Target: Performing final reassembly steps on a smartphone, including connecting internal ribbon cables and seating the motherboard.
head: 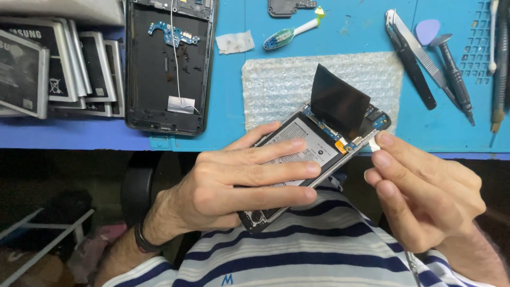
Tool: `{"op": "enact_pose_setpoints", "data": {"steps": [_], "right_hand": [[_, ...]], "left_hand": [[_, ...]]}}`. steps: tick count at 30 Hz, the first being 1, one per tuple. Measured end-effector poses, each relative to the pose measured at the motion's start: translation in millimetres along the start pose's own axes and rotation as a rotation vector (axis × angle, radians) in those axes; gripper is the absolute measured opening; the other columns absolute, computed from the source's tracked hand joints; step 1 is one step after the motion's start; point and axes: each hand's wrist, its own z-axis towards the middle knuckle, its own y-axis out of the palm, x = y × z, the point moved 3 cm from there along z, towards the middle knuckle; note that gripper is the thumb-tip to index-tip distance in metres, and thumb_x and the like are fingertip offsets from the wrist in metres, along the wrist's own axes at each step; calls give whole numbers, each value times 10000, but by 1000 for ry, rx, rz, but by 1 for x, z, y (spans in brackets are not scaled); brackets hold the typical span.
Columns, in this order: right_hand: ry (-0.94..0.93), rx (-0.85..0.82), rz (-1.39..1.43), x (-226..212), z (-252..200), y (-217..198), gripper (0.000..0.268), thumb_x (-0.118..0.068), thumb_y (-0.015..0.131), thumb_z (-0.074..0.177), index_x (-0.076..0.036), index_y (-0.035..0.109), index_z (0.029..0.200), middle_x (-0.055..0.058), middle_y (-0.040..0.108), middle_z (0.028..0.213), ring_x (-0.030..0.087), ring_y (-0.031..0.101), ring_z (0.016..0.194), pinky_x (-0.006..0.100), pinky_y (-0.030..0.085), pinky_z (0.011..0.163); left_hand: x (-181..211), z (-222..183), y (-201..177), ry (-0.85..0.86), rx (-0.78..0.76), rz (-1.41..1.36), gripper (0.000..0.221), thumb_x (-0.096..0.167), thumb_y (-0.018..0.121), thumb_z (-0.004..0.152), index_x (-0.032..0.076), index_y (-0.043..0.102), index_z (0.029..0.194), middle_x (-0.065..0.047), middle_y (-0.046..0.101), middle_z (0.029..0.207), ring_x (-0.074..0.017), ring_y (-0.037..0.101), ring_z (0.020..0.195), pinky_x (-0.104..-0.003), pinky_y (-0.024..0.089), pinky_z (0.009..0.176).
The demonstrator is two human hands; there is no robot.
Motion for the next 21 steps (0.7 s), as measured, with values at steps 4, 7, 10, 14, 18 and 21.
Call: {"op": "enact_pose_setpoints", "data": {"steps": [4,7,10,14,18,21], "right_hand": [[315,-25,61,-5,-1,-3,170,82,641,1012,176,707,1138,308,769,1105,529,806,1051,480,682,819],[301,-27,68,1,-2,-4,167,98,632,1018,177,695,1152,291,769,1112,528,806,1058,474,682,816],[17,-50,26,-6,8,-17,241,193,648,1054,127,563,1270,385,721,1161,638,795,1016,599,698,762],[508,-226,153,-3,3,-15,257,46,626,993,152,698,1216,389,722,1271,477,769,1185,429,635,879],[403,-50,72,-4,-9,-6,170,67,679,973,140,767,1099,405,763,1137,471,815,1012,394,603,738],[406,-85,86,-3,-11,-7,203,55,671,976,162,749,1130,435,748,1168,484,809,1034,421,637,780]], "left_hand": [[-1,1,0,-6,-5,-10,336,-68,494,1152,75,704,1371,-134,700,1454,-428,705,1445,-697,493,1322],[-1,1,1,16,20,2,304,4,487,1167,72,708,1364,-125,717,1430,-449,741,1414,-706,527,1299],[-1,1,5,18,26,25,271,67,527,1165,82,710,1363,-123,712,1434,-444,753,1405,-706,538,1298],[-2,1,8,55,20,81,241,71,631,1147,90,697,1378,-110,716,1431,-443,750,1401,-731,569,1272],[-2,3,8,60,20,72,240,50,596,1147,80,737,1339,-104,716,1413,-431,752,1382,-714,577,1245],[-1,2,10,50,21,62,239,62,598,1151,77,735,1346,-111,702,1430,-424,744,1395,-724,583,1242]]}}
